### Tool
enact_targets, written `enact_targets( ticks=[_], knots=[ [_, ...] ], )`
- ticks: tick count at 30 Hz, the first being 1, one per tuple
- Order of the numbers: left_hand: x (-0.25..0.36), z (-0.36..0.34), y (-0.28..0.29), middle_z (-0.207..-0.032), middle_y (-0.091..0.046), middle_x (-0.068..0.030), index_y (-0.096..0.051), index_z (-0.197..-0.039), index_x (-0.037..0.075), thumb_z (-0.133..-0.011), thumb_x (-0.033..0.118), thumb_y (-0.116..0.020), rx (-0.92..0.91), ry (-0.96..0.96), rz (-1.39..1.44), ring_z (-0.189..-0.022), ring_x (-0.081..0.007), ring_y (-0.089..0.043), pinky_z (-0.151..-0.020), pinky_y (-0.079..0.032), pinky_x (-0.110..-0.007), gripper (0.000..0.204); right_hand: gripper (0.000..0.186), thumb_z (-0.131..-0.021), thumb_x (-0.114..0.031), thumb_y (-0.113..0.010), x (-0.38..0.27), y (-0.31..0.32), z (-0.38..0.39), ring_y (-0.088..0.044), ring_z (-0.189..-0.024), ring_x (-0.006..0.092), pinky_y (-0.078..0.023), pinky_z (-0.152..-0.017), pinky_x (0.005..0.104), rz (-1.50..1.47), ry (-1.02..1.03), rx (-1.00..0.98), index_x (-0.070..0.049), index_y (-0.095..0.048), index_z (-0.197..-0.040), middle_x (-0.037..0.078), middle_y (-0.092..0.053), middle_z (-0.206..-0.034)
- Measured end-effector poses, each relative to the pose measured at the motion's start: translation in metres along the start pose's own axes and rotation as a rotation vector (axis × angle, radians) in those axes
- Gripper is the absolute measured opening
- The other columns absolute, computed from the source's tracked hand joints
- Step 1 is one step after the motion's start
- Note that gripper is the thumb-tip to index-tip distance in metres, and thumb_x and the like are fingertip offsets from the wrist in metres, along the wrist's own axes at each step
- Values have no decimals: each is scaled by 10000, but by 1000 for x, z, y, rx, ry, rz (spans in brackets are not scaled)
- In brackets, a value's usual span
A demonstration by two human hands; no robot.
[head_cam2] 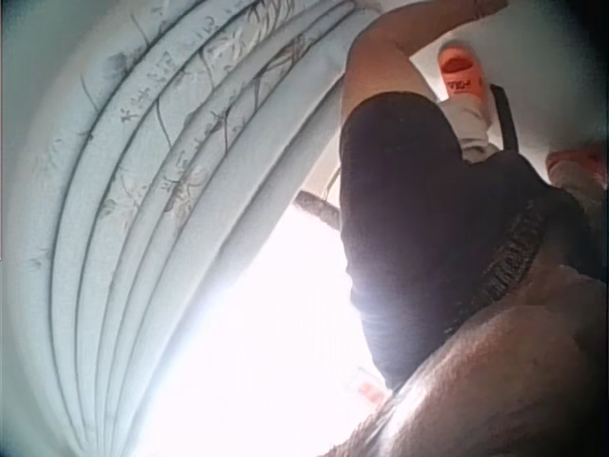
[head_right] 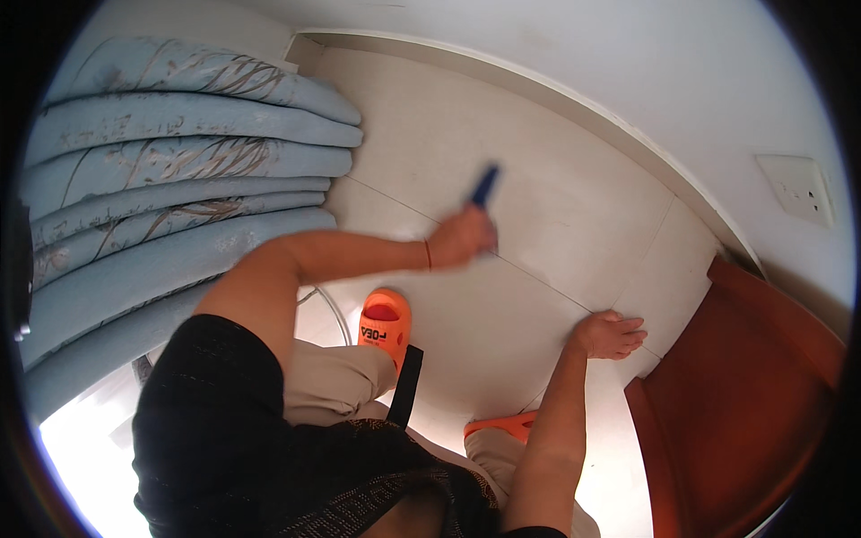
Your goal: The person wipes the floor and baseboard area using a blue cloth while moving around furniture and curtains.
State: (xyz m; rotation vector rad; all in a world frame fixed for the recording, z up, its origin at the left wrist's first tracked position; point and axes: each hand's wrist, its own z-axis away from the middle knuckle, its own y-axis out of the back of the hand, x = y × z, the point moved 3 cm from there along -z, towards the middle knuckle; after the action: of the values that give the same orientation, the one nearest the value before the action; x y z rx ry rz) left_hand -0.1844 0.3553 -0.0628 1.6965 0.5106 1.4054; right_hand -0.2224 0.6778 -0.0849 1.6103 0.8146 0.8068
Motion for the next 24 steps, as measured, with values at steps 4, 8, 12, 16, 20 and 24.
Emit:
enact_targets(
  ticks=[4,8,12,16,20,24],
  knots=[
    [101,31,-6,-911,-506,-63,-602,-877,168,-651,10,-634,-249,-170,489,-917,-280,-516,-716,-484,-375,277,481,-894,-292,-310,-2,0,0,-314,-1286,335,-263,-1022,491,-9,3,-11,-74,-377,-1318,191,-330,-1401],
    [62,-6,72,-926,-529,-84,-583,-922,120,-653,11,-629,159,-174,416,-886,-292,-535,-742,-479,-365,293,492,-893,-311,-294,-1,2,-1,-291,-1309,314,-243,-1036,486,20,-20,-43,-94,-376,-1328,175,-313,-1420],
    [-88,-13,151,-996,-564,-140,-559,-1052,82,-682,15,-538,463,211,69,-959,-336,-542,-850,-455,-394,376,443,-879,-307,-328,-2,-1,-3,-347,-1265,289,-297,-987,483,39,-25,78,-104,-409,-1265,147,-362,-1377],
    [-228,49,222,-917,-618,-179,-607,-930,44,-686,60,-581,813,836,-386,-875,-362,-588,-790,-473,-411,246,458,-886,-310,-309,4,-3,-8,-325,-1282,287,-271,-1012,475,47,-42,21,-106,-400,-1286,150,-341,-1397],
    [-323,207,271,-987,-634,-193,-610,-997,38,-712,158,-616,1010,1356,-470,-920,-346,-610,-829,-478,-400,309,495,-903,-316,-273,-16,2,16,-276,-1322,290,-229,-1052,469,-22,-33,-128,-99,-375,-1336,165,-324,-1419],
    [-303,158,210,-1008,-622,-208,-609,-986,32,-766,287,-567,786,1387,-349,-957,-345,-596,-845,-464,-400,339,485,-913,-318,-274,4,-9,-1,-287,-1316,291,-240,-1048,468,40,-40,-34,-91,-388,-1326,166,-335,-1410]
  ],
)
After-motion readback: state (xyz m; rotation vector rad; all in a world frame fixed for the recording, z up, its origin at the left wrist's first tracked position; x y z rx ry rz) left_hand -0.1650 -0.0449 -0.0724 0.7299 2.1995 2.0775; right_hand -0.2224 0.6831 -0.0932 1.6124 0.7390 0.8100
